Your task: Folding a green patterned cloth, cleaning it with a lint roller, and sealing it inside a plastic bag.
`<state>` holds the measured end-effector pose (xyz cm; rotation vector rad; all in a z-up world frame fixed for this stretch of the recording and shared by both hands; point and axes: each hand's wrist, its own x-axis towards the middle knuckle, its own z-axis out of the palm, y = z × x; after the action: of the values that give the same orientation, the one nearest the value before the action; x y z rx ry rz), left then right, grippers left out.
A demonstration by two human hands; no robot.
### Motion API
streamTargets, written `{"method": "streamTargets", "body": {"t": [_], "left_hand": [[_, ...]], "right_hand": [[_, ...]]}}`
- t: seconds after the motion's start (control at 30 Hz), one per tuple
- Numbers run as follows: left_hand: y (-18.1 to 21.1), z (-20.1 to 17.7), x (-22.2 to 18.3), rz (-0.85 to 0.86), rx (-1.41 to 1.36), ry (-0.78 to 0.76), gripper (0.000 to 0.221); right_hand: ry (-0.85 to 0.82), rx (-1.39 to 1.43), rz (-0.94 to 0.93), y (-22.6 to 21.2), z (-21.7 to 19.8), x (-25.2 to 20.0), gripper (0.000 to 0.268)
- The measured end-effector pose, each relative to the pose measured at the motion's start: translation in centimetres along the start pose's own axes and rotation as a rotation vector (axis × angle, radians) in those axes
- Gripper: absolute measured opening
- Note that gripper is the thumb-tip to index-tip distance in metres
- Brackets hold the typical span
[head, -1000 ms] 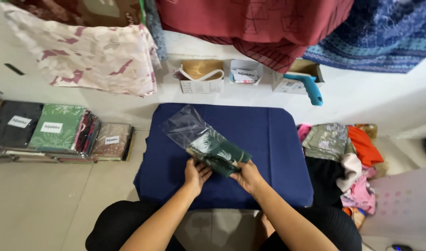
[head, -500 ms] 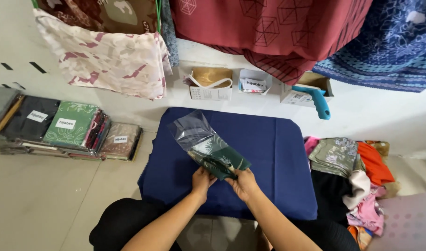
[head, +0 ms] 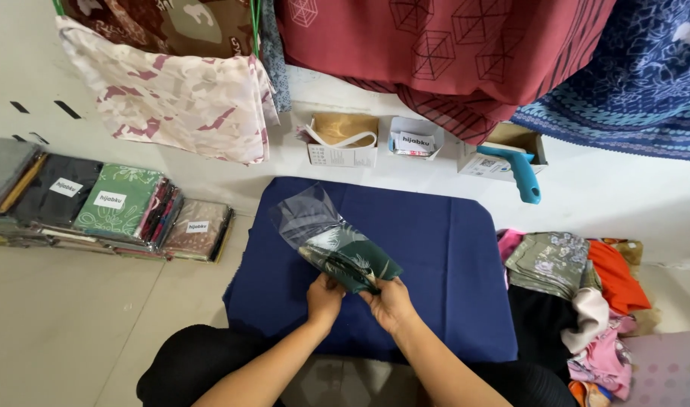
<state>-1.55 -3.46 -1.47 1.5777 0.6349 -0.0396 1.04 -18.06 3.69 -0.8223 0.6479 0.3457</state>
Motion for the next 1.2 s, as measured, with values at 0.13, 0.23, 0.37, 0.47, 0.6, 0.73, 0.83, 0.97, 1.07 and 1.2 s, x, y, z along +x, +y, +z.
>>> {"method": "streamTargets", "body": {"t": [0.13, 0.23, 0.37, 0.47, 0.6, 0.73, 0.83, 0.97, 1.07, 1.2], "left_hand": [[0.4, 0.3, -0.5, -0.045, -0.058, -0.010, 0.032], [2.7, -0.5, -2.4, -0.160, -0.267, -0.016, 0.044], [2.2, -0.8, -1.5, -0.239, -0.357, -0.041, 0.052], [2.2, -0.6, -1.4, -0.198, -0.342, -0.054, 0.053], [6.3, -1.4, -4.3, -0.163, -0.292, -0.072, 0.065], [0.3, -0.5, 0.7, -0.164, -0.308, -0.073, 0.063], [0.5, -0.8, 0.7, -0.142, -0.276, -0.066, 0.059], [1.1, -1.2, 0.1, -0.099, -0.198, -0.058, 0.049], [1.9, -1.1, 0.0, -0.065, -0.147, -0.057, 0.043], [2.7, -1.2, -0.3, 0.007, -0.046, -0.027, 0.012]], "right_hand": [[0.006, -0.025, 0.003, 0.3, -0.7, 0.5, 0.041], [0.014, -0.106, 0.011, 0.1, -1.1, 0.0, 0.045], [0.029, -0.013, 0.079, -0.3, -1.3, -0.2, 0.042], [0.039, 0.099, 0.129, 0.1, -1.8, 0.4, 0.041], [0.021, 0.218, 0.162, -0.6, 0.7, -2.0, 0.043], [0.024, 0.285, 0.232, 0.2, 0.1, -1.0, 0.041], [-0.013, 0.313, 0.241, 0.7, -0.2, -0.7, 0.038], [-0.020, 0.325, 0.253, 0.8, -0.3, -0.8, 0.034], [-0.039, 0.334, 0.257, 0.3, 0.2, -1.0, 0.033], [-0.108, 0.317, 0.231, 0.4, 0.3, -0.7, 0.032]]}}
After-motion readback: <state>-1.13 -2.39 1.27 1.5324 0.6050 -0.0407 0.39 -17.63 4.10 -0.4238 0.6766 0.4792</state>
